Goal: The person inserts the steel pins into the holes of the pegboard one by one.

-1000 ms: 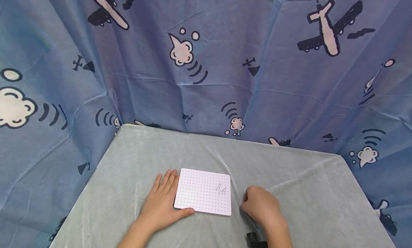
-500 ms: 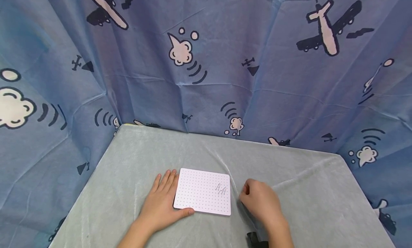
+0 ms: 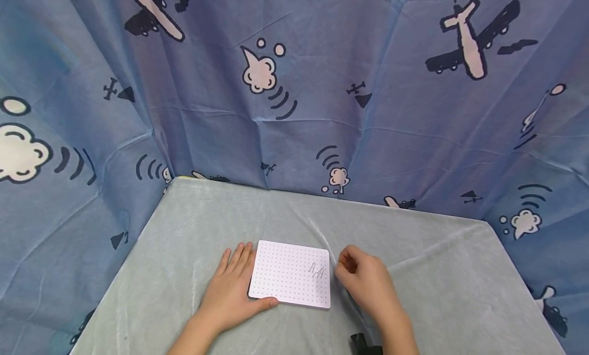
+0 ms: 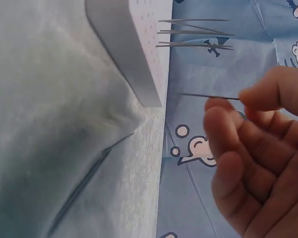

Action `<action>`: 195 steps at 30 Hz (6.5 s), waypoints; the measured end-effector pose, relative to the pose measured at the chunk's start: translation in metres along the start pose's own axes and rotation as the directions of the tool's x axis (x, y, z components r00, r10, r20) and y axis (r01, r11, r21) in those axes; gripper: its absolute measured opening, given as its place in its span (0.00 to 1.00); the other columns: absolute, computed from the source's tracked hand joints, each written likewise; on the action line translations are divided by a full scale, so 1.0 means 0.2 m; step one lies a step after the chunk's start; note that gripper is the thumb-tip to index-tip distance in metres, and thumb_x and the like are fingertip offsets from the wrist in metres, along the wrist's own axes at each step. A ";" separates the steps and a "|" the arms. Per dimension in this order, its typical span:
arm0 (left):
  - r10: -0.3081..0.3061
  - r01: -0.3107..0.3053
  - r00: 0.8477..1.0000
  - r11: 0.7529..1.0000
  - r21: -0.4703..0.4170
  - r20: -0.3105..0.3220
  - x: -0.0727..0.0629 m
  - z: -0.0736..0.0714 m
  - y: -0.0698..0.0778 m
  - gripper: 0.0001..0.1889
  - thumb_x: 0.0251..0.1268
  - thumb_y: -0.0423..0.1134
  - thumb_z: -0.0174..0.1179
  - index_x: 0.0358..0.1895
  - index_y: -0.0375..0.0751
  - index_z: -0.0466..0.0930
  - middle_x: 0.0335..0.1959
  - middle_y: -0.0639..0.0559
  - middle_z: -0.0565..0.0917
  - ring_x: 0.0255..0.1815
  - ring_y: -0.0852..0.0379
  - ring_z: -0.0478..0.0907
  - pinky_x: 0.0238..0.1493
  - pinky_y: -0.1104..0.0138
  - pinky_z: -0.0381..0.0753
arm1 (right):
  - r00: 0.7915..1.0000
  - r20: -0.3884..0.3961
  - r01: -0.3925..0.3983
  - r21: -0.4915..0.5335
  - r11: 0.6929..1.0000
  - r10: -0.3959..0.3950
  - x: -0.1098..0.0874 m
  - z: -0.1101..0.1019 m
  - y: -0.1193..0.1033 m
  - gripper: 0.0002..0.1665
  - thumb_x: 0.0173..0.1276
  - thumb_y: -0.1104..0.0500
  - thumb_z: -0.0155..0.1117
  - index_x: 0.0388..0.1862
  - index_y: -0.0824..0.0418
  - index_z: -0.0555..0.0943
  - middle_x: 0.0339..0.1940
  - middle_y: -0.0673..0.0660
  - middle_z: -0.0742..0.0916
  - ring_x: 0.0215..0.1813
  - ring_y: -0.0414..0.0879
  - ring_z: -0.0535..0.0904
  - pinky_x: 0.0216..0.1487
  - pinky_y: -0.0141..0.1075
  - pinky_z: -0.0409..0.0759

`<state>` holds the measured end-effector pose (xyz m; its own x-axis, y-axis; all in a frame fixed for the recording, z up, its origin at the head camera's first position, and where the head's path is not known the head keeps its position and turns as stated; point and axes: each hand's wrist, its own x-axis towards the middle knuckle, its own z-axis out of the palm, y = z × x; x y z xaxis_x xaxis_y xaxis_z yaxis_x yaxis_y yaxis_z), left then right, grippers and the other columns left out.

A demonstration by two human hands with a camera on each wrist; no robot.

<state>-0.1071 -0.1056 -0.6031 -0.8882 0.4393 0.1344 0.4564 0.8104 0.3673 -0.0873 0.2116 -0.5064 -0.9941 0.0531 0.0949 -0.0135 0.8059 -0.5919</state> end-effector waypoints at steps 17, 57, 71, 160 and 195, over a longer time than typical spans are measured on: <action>-0.012 0.013 1.000 1.000 -0.007 0.009 0.00 0.00 0.00 0.70 0.57 0.90 0.53 0.88 0.33 0.56 0.89 0.39 0.57 0.91 0.44 0.47 0.90 0.49 0.36 | 0.993 0.036 0.110 0.131 0.985 -0.116 0.01 0.08 0.02 0.12 0.66 0.69 0.73 0.34 0.51 0.85 0.30 0.39 0.87 0.33 0.37 0.82 0.39 0.34 0.85; -0.008 0.008 1.000 1.000 -0.006 0.015 0.01 0.00 0.00 0.71 0.57 0.90 0.53 0.88 0.33 0.56 0.89 0.39 0.56 0.91 0.43 0.47 0.90 0.49 0.36 | 0.980 0.080 0.186 -0.043 0.982 -0.182 0.01 0.09 -0.01 0.18 0.66 0.66 0.75 0.31 0.43 0.80 0.27 0.38 0.85 0.24 0.33 0.72 0.29 0.31 0.75; -0.006 0.006 1.000 1.000 -0.005 0.001 0.01 0.00 0.01 0.71 0.57 0.91 0.52 0.88 0.33 0.56 0.89 0.39 0.57 0.91 0.43 0.48 0.90 0.48 0.38 | 0.988 0.117 0.098 0.013 0.995 -0.099 0.01 0.08 0.00 0.11 0.68 0.65 0.77 0.35 0.49 0.86 0.32 0.39 0.89 0.33 0.33 0.82 0.41 0.37 0.86; -0.004 0.004 1.000 1.000 -0.001 0.000 0.00 0.00 0.00 0.71 0.57 0.91 0.51 0.88 0.34 0.55 0.89 0.39 0.58 0.91 0.43 0.47 0.90 0.49 0.36 | 0.912 0.337 -0.141 -0.280 0.950 0.235 -0.05 0.01 0.07 0.07 0.47 0.60 0.69 0.18 0.53 0.78 0.18 0.49 0.79 0.21 0.46 0.73 0.22 0.38 0.66; -0.001 0.001 1.000 1.000 0.005 0.005 0.00 0.01 -0.01 0.70 0.57 0.90 0.52 0.88 0.33 0.56 0.89 0.39 0.57 0.91 0.43 0.47 0.90 0.49 0.36 | 0.988 0.107 0.105 0.063 0.992 -0.111 0.01 -0.01 0.02 0.16 0.64 0.69 0.73 0.29 0.47 0.81 0.27 0.39 0.85 0.33 0.35 0.81 0.33 0.32 0.82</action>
<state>-0.1079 -0.1071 -0.6063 -0.8883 0.4406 0.1298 0.4561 0.8126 0.3629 -0.0882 0.2162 -0.5075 -0.9922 -0.1005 0.0741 -0.1247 0.7686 -0.6275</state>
